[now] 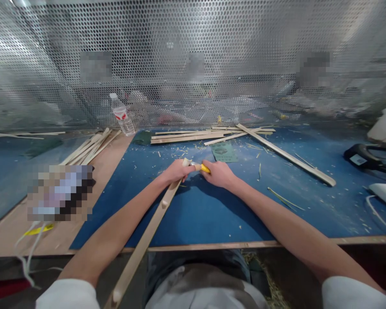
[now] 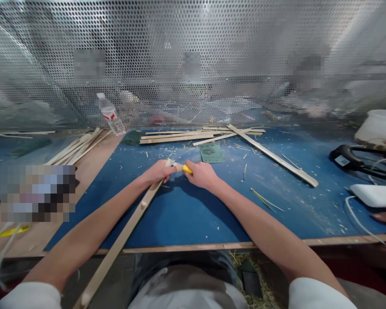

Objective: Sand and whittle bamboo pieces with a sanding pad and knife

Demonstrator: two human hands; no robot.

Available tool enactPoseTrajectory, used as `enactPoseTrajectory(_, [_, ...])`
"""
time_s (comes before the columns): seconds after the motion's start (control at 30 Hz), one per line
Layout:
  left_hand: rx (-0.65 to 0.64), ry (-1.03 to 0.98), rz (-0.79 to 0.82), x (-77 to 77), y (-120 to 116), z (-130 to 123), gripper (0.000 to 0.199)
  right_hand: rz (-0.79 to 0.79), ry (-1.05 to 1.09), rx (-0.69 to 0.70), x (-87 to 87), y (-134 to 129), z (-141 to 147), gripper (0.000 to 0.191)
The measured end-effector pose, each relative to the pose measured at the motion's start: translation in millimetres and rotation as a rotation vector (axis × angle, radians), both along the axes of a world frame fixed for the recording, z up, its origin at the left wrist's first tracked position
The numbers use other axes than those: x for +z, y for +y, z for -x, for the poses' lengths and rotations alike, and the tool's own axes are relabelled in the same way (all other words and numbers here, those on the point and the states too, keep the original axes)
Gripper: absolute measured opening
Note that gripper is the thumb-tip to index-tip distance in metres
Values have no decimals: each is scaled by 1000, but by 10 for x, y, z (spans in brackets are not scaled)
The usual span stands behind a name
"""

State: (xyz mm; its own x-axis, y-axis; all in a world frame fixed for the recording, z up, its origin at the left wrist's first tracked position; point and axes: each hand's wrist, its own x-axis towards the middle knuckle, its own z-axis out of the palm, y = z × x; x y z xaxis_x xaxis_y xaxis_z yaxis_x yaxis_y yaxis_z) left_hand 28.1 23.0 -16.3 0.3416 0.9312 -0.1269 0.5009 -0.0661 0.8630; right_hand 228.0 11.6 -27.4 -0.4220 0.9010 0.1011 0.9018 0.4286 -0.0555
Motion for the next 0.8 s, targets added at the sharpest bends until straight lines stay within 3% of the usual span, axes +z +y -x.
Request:
enactPoseTrajectory(0.43, [14,54,-9,28,-56,-50,45,59,-50,47,50,30,-63,35])
enactPoseTrajectory(0.8, [117,7,53,12,-16,-86,41,46,-109,-75,107,-78,32,34])
